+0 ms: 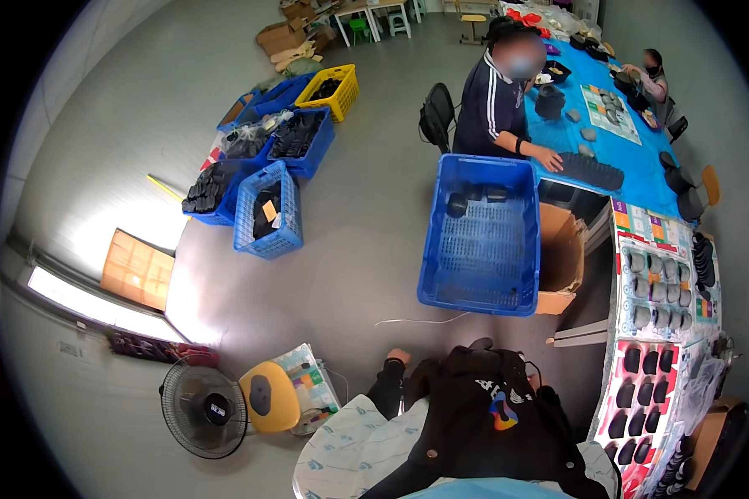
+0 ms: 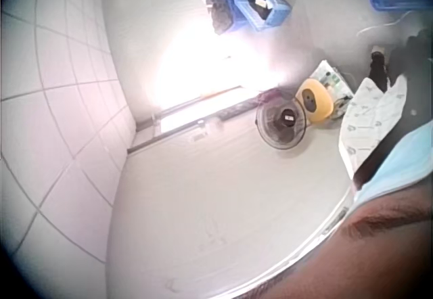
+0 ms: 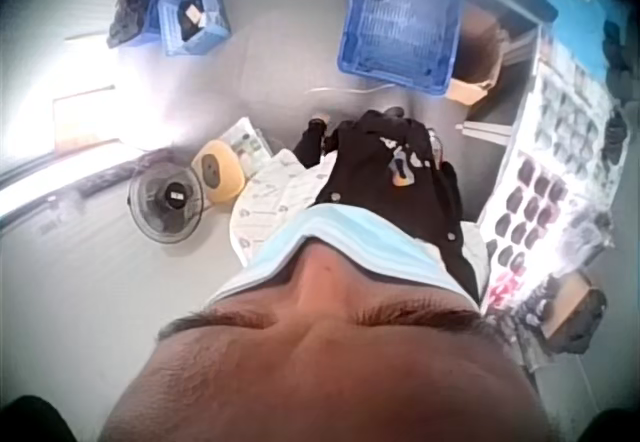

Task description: Organizing and inspecting various shoe components like linings and soles in a factory setting.

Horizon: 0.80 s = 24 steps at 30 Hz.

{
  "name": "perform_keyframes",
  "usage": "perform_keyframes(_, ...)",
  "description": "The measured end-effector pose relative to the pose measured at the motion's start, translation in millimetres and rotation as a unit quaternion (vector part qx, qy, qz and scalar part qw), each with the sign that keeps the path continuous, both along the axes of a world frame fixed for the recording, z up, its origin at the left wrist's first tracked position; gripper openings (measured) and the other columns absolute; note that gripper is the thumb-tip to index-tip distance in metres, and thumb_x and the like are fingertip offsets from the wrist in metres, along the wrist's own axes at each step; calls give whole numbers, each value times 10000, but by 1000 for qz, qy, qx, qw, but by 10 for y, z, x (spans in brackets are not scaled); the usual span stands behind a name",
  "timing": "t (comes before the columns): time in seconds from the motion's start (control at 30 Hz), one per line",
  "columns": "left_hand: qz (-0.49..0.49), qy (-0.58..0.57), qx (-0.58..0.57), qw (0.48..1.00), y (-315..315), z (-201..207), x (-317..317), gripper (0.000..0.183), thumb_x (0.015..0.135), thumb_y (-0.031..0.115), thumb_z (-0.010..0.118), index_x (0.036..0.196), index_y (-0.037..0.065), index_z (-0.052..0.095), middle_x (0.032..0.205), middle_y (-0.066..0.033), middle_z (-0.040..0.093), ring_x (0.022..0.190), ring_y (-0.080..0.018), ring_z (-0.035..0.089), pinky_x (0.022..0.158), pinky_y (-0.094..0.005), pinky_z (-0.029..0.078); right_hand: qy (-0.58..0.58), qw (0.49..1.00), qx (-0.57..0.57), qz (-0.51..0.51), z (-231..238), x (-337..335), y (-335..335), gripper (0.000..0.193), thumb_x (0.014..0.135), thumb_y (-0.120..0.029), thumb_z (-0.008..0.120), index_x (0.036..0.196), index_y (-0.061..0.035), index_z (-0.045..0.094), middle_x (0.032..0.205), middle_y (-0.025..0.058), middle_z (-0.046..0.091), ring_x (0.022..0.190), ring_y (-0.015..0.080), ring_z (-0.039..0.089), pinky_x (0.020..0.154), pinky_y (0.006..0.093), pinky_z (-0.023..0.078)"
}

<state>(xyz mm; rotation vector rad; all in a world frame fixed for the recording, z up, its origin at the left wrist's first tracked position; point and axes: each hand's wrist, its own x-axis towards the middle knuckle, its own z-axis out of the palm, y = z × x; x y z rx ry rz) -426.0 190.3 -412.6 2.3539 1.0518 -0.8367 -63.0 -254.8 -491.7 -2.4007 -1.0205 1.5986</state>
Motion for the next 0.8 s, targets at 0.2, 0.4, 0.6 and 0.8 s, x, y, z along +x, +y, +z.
perform_keyframes(0.2,-3,47,-47,998,216,-109,-122,267,907,191,574,1047,41,745,1022,-170,738,1032,-348,696,899,-461,561,-69,989,24,-126,544,-270,249,346,801,-321,729,983,-28,707,846,208,726,818,331,735,689,417,545)
perform_keyframes(0.4,147,21,-97,984,-8,-79,130,326,899,240,524,1036,38,740,1080,-205,708,1060,-383,669,937,-482,526,-70,986,10,-154,652,-259,101,381,816,-374,717,970,-25,707,863,206,722,821,351,726,711,424,545)
perform_keyframes(0.6,148,-1,-37,988,181,-148,-90,365,901,308,520,1019,44,742,1084,-214,703,1063,-399,660,942,-501,511,-58,986,5,-158,920,-351,456,413,837,-403,712,1000,-24,698,972,195,696,956,338,679,840,414,513)
perform_keyframes(0.8,164,-8,-31,986,204,-16,-118,352,941,349,563,989,64,763,963,-147,744,931,-339,716,858,-472,565,-75,987,30,-137,924,-293,581,467,843,-352,711,1141,-3,624,1166,221,587,1126,341,564,956,423,444)
